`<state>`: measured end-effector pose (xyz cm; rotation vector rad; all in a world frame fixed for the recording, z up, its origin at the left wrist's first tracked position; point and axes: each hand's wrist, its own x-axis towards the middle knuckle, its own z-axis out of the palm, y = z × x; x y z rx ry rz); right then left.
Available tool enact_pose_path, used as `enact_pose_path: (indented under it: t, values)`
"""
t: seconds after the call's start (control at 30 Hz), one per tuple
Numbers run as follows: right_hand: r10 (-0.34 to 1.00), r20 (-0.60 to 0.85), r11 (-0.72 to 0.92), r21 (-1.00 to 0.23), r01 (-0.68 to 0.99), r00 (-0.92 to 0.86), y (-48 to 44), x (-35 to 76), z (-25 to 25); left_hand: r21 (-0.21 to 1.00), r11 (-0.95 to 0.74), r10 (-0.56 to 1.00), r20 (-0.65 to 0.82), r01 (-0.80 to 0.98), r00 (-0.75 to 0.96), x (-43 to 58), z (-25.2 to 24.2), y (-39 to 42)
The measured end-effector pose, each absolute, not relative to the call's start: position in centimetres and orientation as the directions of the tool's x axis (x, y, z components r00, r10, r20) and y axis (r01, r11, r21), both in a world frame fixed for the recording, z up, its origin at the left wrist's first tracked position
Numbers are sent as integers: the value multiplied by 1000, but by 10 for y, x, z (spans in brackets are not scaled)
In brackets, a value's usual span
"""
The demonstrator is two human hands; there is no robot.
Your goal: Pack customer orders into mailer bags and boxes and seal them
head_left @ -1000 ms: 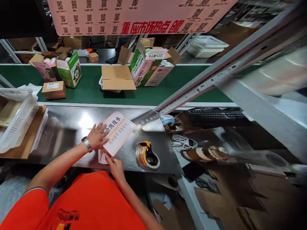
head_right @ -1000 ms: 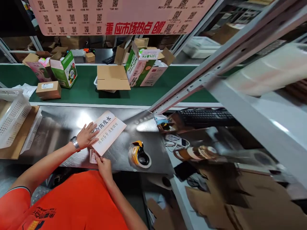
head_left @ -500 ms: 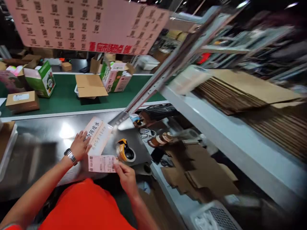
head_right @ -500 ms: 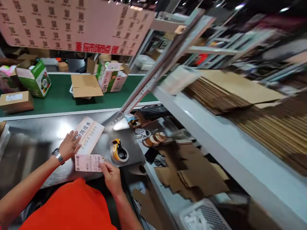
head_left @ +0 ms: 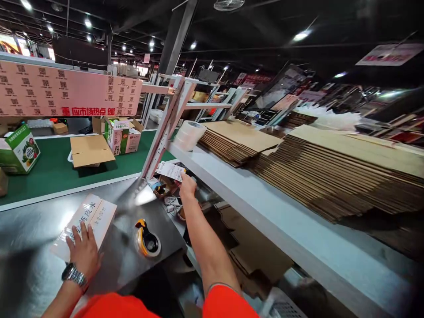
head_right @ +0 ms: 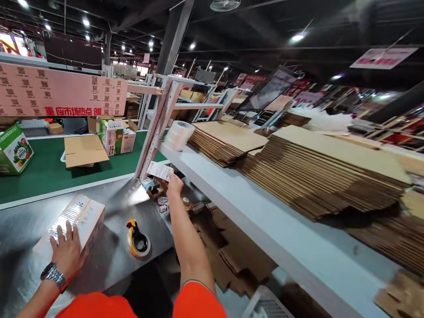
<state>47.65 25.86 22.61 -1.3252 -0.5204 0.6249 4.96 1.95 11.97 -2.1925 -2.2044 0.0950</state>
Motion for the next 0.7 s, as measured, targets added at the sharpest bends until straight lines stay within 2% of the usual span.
enact_pose_path:
  t: [0.13,0.27,0.43,0.57,0.63,0.7]
  values:
    - [619,-79,104,-978,-181,782,299,498,228,16,-5,1000,1,1000,5,44,110,19]
    - [572,-91,126,-972,-197,815,318,507,221,36,-25,999,24,999,24,30,102,21]
    - [535,-85,130,-975,-181,841,328,510,219,102,-201,979,39,974,198,-30,107,29]
    - [553,-82,64,-988,-140,829,319,506,219,108,-352,936,20,930,352,-81,145,33]
    - [591,-80,5,-995,-103,802,298,491,199,81,-319,946,-37,944,323,-94,167,31]
    - [675,-77,-81,-996,-29,734,258,467,157,79,-251,960,-106,965,259,-100,181,30]
